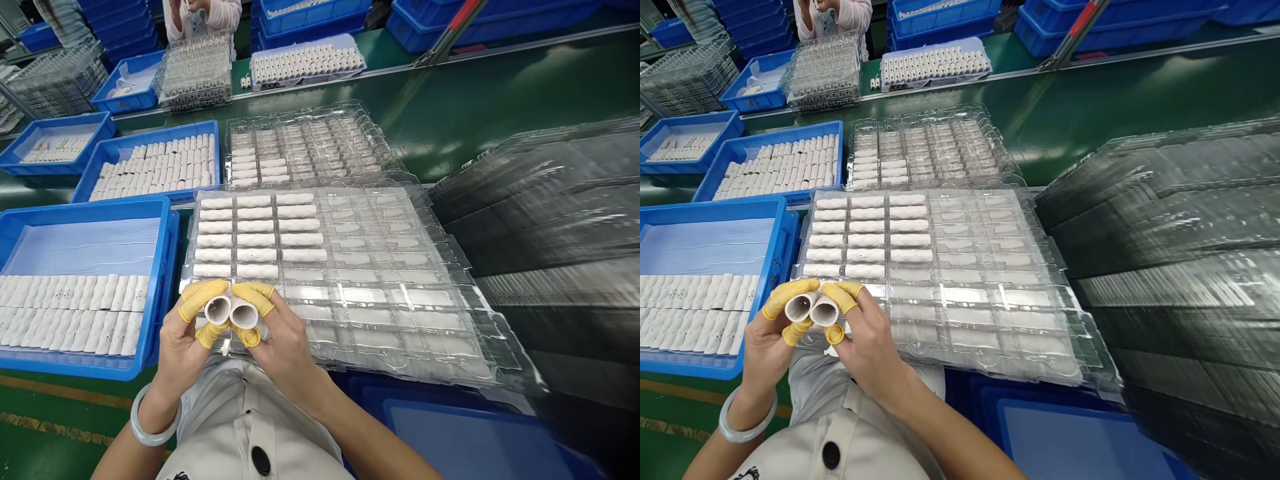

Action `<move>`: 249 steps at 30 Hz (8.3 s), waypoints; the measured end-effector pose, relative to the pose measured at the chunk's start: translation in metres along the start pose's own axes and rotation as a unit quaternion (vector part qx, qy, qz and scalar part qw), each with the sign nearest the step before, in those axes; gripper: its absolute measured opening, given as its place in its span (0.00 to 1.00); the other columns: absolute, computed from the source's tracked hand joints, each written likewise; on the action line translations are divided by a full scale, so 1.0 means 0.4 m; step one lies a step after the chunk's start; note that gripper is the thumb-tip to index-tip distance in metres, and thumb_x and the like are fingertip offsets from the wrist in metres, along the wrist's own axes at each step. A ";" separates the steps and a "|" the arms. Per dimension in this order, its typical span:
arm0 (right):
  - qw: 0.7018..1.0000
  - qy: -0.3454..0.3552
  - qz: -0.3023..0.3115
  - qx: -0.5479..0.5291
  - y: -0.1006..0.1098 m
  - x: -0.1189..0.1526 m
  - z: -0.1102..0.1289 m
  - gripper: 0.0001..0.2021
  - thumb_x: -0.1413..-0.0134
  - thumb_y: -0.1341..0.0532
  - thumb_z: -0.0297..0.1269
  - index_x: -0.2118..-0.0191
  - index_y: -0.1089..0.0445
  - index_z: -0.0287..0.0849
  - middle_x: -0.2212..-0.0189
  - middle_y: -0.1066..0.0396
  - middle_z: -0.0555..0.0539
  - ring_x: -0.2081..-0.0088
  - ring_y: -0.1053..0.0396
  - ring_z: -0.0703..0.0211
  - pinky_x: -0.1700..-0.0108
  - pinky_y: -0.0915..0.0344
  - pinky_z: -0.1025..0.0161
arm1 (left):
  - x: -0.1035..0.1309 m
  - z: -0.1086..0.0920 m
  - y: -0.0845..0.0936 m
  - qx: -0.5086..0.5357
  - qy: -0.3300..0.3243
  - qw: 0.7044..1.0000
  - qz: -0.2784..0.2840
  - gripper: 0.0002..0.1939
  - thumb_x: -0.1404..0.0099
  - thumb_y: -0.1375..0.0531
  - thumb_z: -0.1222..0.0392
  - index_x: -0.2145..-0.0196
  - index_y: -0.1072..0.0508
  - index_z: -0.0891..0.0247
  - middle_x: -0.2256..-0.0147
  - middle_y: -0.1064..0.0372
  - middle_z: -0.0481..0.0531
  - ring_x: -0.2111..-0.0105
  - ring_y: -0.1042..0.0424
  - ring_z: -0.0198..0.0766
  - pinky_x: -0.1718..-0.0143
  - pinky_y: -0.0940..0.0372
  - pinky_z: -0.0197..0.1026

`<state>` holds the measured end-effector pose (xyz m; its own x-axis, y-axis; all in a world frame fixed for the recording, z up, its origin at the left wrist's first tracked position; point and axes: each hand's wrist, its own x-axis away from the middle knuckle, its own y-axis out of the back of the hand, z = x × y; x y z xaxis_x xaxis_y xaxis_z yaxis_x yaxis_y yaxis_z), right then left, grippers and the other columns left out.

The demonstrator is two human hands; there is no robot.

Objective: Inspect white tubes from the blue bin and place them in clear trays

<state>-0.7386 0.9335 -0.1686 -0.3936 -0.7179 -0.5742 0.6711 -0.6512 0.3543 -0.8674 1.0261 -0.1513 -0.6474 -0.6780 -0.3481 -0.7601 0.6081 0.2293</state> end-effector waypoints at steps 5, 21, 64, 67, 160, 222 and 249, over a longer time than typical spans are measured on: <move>0.999 -0.039 0.008 -0.033 0.012 -0.009 0.009 0.15 0.43 0.41 0.25 0.51 0.31 0.44 0.58 0.30 0.43 0.56 0.29 0.57 0.56 0.28 0.61 | -0.004 -0.005 0.011 -0.025 0.013 1.000 -0.002 0.23 0.40 0.33 0.65 0.48 0.25 0.51 0.53 0.28 0.53 0.51 0.31 0.43 0.51 0.34 0.42; 0.405 -0.569 -0.046 -0.714 0.014 -0.065 0.000 0.07 0.47 0.33 0.31 0.65 0.30 0.34 0.75 0.29 0.52 0.81 0.40 0.74 0.83 0.41 0.79 | -0.095 -0.054 -0.026 0.516 0.574 0.612 -0.173 0.26 0.23 0.61 0.54 0.62 0.27 0.68 0.67 0.23 0.54 0.72 0.23 0.30 0.74 0.28 0.28; 0.409 -0.589 -0.081 -0.692 0.013 -0.082 0.013 0.14 0.32 0.49 0.32 0.66 0.30 0.32 0.76 0.30 0.48 0.83 0.43 0.73 0.84 0.42 0.78 | -0.090 -0.048 -0.031 0.563 0.546 0.594 -0.180 0.20 0.24 0.57 0.58 0.56 0.30 0.73 0.63 0.23 0.60 0.66 0.21 0.39 0.69 0.25 0.33; 0.417 -0.574 -0.074 -0.701 0.010 -0.071 0.007 0.10 0.36 0.43 0.33 0.66 0.29 0.33 0.76 0.30 0.49 0.82 0.43 0.74 0.83 0.43 0.78 | -0.089 -0.045 -0.031 0.560 0.542 0.602 -0.175 0.20 0.24 0.57 0.58 0.57 0.29 0.73 0.63 0.23 0.59 0.66 0.21 0.37 0.69 0.25 0.33; 0.596 -0.510 0.002 -0.620 0.054 -0.069 0.015 0.21 0.30 0.52 0.46 0.45 0.34 0.36 0.64 0.25 0.40 0.66 0.28 0.59 0.62 0.33 0.63 | -0.082 -0.051 -0.035 0.440 0.479 0.756 -0.078 0.28 0.24 0.59 0.58 0.65 0.23 0.77 0.76 0.30 0.61 0.76 0.29 0.37 0.70 0.30 0.39; 0.577 -0.464 -0.001 -0.672 0.051 -0.059 0.015 0.16 0.41 0.44 0.32 0.47 0.34 0.39 0.62 0.26 0.44 0.61 0.29 0.55 0.56 0.30 0.55 | -0.051 -0.054 -0.072 0.273 0.388 0.880 -0.019 0.19 0.46 0.29 0.57 0.58 0.26 0.65 0.72 0.34 0.47 0.76 0.39 0.29 0.76 0.41 0.31; 0.953 -0.292 0.056 -0.055 0.195 0.025 -0.060 0.20 0.37 0.45 0.37 0.40 0.36 0.45 0.51 0.32 0.42 0.51 0.35 0.52 0.49 0.37 0.54 | -0.192 -0.042 -0.096 0.200 0.432 0.876 0.076 0.07 0.38 0.37 0.63 0.69 0.22 0.72 0.73 0.30 0.56 0.74 0.35 0.34 0.73 0.41 0.33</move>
<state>-0.6750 0.8815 -0.1645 -0.5761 -0.8172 -0.0169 0.7791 -0.5553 0.2911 -0.7894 1.0479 -0.1179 -0.6721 -0.5310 0.5161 -0.6924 0.6977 -0.1839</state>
